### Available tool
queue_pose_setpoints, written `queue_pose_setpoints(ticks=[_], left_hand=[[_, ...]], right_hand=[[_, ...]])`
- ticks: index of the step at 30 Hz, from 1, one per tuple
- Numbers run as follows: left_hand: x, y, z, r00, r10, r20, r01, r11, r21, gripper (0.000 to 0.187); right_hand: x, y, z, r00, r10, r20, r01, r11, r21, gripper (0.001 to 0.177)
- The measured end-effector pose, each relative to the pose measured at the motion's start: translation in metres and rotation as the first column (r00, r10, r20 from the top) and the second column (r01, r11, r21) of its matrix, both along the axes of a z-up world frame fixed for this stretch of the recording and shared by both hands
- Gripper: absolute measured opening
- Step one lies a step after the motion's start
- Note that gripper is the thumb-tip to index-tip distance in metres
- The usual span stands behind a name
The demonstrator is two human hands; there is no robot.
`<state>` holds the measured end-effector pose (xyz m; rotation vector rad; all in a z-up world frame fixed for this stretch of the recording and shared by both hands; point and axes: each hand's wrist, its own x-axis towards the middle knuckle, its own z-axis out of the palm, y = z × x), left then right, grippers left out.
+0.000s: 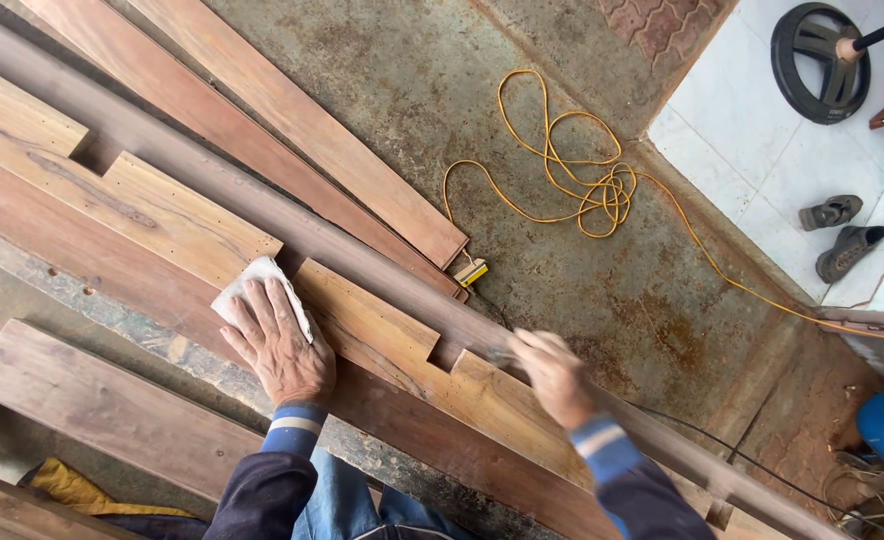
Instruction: The person is sanding and scraping a large, notched wooden plank in a workshop environment.
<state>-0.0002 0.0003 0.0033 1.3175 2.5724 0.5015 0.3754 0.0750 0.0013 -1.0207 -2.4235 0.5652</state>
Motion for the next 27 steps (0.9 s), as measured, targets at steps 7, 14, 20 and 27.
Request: queue_pose_setpoints(ticks=[7, 14, 20, 27], left_hand=[[0.003, -0.006, -0.001, 1.000, -0.023, 0.005, 0.023, 0.995, 0.095, 0.070], [0.003, -0.003, 0.001, 1.000, -0.007, 0.013, 0.005, 0.994, 0.109, 0.065], [0.001, -0.004, -0.004, 1.000, -0.021, -0.008, 0.022, 0.996, 0.083, 0.069], [0.005, -0.002, 0.007, 0.999, -0.043, 0.000, 0.043, 0.995, 0.089, 0.070]], right_hand=[[-0.081, 0.017, -0.005, 0.999, -0.034, -0.017, 0.034, 0.999, 0.019, 0.016], [0.140, -0.049, 0.005, 0.976, -0.065, 0.210, 0.057, 0.997, 0.042, 0.025], [0.070, -0.042, -0.020, 0.978, -0.193, 0.077, 0.188, 0.980, 0.068, 0.023], [0.009, -0.019, 0.000, 0.986, -0.162, 0.030, 0.164, 0.980, -0.116, 0.011]])
